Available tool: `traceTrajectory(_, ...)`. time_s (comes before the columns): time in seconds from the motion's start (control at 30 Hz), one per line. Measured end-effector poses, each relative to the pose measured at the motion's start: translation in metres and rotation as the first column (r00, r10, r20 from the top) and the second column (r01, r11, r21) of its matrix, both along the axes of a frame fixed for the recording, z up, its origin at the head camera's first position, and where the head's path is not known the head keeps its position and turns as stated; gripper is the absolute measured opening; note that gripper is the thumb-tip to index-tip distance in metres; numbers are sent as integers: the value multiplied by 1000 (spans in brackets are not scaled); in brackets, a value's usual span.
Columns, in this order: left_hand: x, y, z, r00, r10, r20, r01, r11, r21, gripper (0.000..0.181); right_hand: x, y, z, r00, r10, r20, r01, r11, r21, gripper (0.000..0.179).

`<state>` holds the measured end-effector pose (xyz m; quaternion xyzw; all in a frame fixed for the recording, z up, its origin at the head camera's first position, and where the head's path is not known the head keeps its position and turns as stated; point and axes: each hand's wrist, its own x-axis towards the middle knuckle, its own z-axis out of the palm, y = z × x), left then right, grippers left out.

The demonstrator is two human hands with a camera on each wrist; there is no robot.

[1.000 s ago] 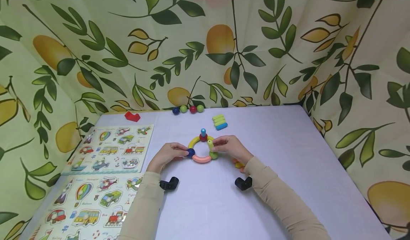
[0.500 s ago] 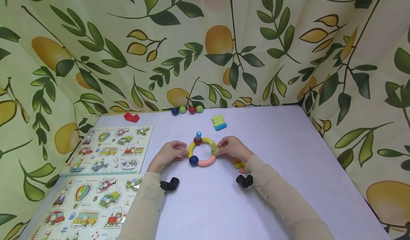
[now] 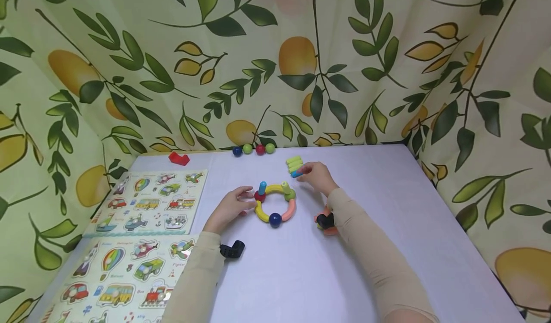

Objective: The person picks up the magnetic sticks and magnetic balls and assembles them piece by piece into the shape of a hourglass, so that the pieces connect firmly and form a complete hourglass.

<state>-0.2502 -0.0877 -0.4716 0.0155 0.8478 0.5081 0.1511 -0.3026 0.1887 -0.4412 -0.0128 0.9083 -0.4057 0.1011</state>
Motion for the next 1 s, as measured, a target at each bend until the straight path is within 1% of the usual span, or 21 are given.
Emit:
traceTrajectory(0.07,-1,2,1,1000,-15,-3,15,1000,-16,61,-7,1,-2,1000,3,-21,-3,1000,25,35)
traceTrajectory(0.17,-1,6,1,999,-40,-16,39,998,-53,55,-14,1,-6,999,37,-21,-35,996,79,40)
traceTrajectory(0.3,0,11,2,997,-52,-52,47,995,-92,40,-19,1,-13,992,101,-69,-85,973,213,38)
traceTrajectory(0.37,0,12,2,997,-49,-59,43,995,-93,36,-20,1,-14,986,131,-102,-99,957,272,35)
traceTrajectory(0.43,0,13,3,998,-39,-52,35,996,-79,33,-20,2,-13,979,160,-127,-110,937,331,29)
traceTrajectory(0.5,-1,14,3,999,-24,-47,22,998,-60,32,-19,3,-12,978,168,-127,-114,930,350,25)
traceTrajectory(0.57,-1,14,3,999,-5,-43,3,999,-35,32,-16,5,-10,980,161,-120,-112,934,340,23)
traceTrajectory(0.6,-1,14,3,999,8,-42,-9,1000,-16,31,-13,6,-9,981,150,-122,-103,940,325,25)
traceTrajectory(0.63,-1,14,2,999,24,-43,-24,1000,2,31,-8,8,-8,984,126,-124,-85,952,293,27)
traceTrajectory(0.7,-1,14,2,998,60,-35,-59,997,42,31,4,10,-7,990,57,-132,-32,982,186,33)
traceTrajectory(0.73,0,13,2,996,79,-29,-77,995,59,30,12,11,-6,992,18,-128,-3,994,113,36)
traceTrajectory(0.77,0,13,2,995,97,-22,-95,993,73,30,20,10,-6,993,-20,-117,25,999,40,38)
traceTrajectory(0.83,0,13,2,992,122,-7,-121,989,81,29,37,6,-5,994,-78,-80,70,993,-98,40)
traceTrajectory(0.87,0,12,2,992,130,-1,-130,988,81,29,45,2,-4,994,-88,-66,78,987,-143,41)
traceTrajectory(0.93,1,13,2,991,136,8,-136,987,80,29,58,-5,-5,995,-94,-44,84,978,-189,41)
traceTrajectory(1.0,2,13,1,992,130,9,-130,988,80,29,67,-10,-6,995,-91,-47,80,976,-204,40)
